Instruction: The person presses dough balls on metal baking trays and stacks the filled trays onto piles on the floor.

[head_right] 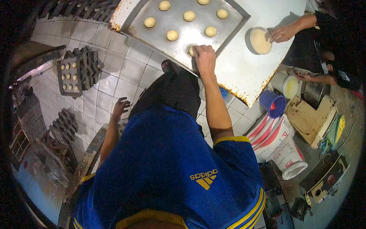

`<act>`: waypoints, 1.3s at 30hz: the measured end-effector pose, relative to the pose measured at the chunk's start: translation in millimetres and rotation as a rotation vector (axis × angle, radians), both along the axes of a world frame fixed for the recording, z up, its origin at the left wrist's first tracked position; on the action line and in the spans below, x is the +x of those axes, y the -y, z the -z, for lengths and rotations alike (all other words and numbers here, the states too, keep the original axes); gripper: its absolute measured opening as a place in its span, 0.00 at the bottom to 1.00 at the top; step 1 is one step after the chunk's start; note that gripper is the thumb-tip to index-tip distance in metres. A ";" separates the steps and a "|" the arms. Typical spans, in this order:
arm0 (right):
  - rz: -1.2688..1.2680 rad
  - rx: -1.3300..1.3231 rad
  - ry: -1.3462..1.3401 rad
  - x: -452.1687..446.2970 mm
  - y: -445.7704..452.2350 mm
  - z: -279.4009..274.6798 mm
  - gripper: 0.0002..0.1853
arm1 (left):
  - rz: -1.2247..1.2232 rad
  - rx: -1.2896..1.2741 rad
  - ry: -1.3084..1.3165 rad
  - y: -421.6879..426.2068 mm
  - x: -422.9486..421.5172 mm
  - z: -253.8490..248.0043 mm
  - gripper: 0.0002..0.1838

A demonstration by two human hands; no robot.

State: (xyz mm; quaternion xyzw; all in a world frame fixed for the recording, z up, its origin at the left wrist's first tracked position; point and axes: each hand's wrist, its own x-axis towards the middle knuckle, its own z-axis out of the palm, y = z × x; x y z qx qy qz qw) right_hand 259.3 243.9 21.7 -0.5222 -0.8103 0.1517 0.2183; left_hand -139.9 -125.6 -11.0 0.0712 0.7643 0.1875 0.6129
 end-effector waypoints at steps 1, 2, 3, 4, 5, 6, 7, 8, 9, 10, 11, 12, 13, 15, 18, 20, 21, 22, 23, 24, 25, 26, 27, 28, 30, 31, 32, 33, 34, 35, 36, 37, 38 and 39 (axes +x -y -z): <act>-0.031 -0.012 0.093 -1.2 1.9 2.7 0.07 | 0.005 -0.007 -0.007 0.4 -2.1 -1.2 0.27; -0.029 -0.008 0.088 -1.2 4.2 4.3 0.07 | 0.011 -0.011 -0.014 -2.1 -5.0 -1.7 0.27; -0.012 0.014 0.145 -2.5 9.1 -0.8 0.08 | 0.006 -0.012 -0.005 -0.8 -9.2 0.4 0.27; 0.004 0.035 0.203 -2.2 14.5 -4.1 0.08 | 0.007 -0.008 -0.009 -3.4 -10.6 -1.6 0.27; -0.004 -0.067 0.223 -1.0 20.8 -7.2 0.17 | 0.000 -0.003 -0.013 -4.3 -10.5 -3.6 0.27; -0.003 -0.068 0.224 -0.9 29.2 -11.6 0.17 | -0.006 0.001 -0.015 -5.1 -9.4 -4.8 0.27; -0.021 -0.055 0.291 -2.3 37.9 -14.9 0.22 | -0.005 0.001 -0.012 -4.6 -9.5 -1.8 0.27; -0.040 -0.040 0.360 -2.6 42.9 -17.6 0.28 | -0.010 -0.018 -0.006 -4.9 -9.2 1.7 0.27; -0.066 -0.138 0.394 -1.2 46.7 -18.1 0.34 | -0.015 -0.037 0.000 -6.9 -5.8 2.5 0.27; -0.065 -0.138 0.400 4.3 44.5 -18.9 0.34 | -0.015 -0.037 0.006 -8.6 -1.6 3.1 0.27; -0.103 -0.169 0.344 10.7 41.1 -19.7 0.33 | -0.012 -0.024 0.008 -10.0 2.3 3.1 0.27; -0.142 -0.198 0.287 16.0 35.2 -23.8 0.33 | -0.010 -0.011 0.008 -12.8 7.0 2.4 0.27; -0.123 -0.165 0.265 23.6 19.9 -34.9 0.29 | -0.014 -0.009 0.010 -16.1 11.4 4.1 0.27; 0.074 -0.095 0.037 63.1 -28.9 -32.3 0.20 | -0.040 0.004 0.034 -20.8 19.6 6.1 0.27; 0.480 0.102 0.103 153.3 -108.3 -19.1 0.20 | -0.017 0.012 0.029 -29.6 33.0 0.5 0.27; 0.595 -0.005 0.251 194.7 -144.9 -27.3 0.19 | -0.009 0.020 0.031 -34.7 38.3 -4.3 0.26; 0.598 -0.009 0.249 210.7 -158.8 -21.1 0.19 | -0.013 0.014 0.031 -37.4 39.5 -8.0 0.26; 0.577 -0.133 0.351 223.9 -173.2 -13.1 0.17 | -0.019 0.009 0.030 -38.6 40.6 -10.7 0.26; 0.550 -0.259 0.452 233.5 -182.5 -6.8 0.16 | -0.021 0.004 0.028 -36.6 39.8 -11.3 0.26; 0.547 -0.261 0.451 239.2 -188.0 -3.3 0.16 | -0.029 0.007 0.016 -35.7 38.3 -12.4 0.26; 0.519 -0.288 0.455 243.5 -192.8 0.7 0.15 | -0.037 0.011 0.005 -35.5 37.5 -12.5 0.26; 0.492 -0.315 0.460 247.1 -196.1 5.1 0.14 | -0.040 0.008 0.004 -34.4 37.6 -12.5 0.26; 0.487 -0.316 0.460 249.4 -198.6 9.0 0.14 | -0.038 -0.011 -0.011 -35.3 38.4 -15.0 0.26; 0.482 -0.315 0.491 250.8 -200.6 13.1 0.14 | -0.035 -0.029 -0.025 -36.5 39.3 -17.1 0.27; 0.475 -0.311 0.523 251.9 -201.4 16.2 0.14 | -0.040 -0.031 -0.019 -36.1 41.3 -17.3 0.27; 0.480 -0.303 0.485 252.9 -199.8 14.3 0.15 | -0.041 -0.033 -0.012 -35.4 42.0 -15.0 0.27; 0.484 -0.294 0.446 252.5 -199.8 12.7 0.15 | -0.044 -0.030 -0.011 -34.8 42.7 -12.5 0.27; 0.482 -0.290 0.445 253.3 -201.8 13.8 0.15 | -0.057 -0.016 0.012 -35.1 43.3 -11.8 0.27; 0.556 -0.313 0.279 254.2 -203.5 14.7 0.17 | -0.070 -0.002 0.035 -34.9 43.2 -11.7 0.27; 0.629 -0.336 0.112 254.5 -204.1 16.6 0.20 | -0.071 0.001 0.035 -34.1 44.3 -11.4 0.27; 0.629 -0.333 0.112 252.5 -204.4 20.5 0.20 | -0.068 0.002 0.035 -35.3 47.6 -13.0 0.27; 0.568 -0.351 -0.154 249.2 -205.9 25.4 0.21 | -0.062 0.004 0.035 -37.6 49.1 -14.7 0.28; 0.500 -0.364 -0.419 247.6 -207.0 29.6 0.22 | -0.058 0.008 0.036 -40.4 48.9 -16.6 0.28; 0.557 -0.395 -0.385 215.9 -201.0 0.1 0.22 | -0.042 0.000 0.034 -39.0 47.5 -14.3 0.27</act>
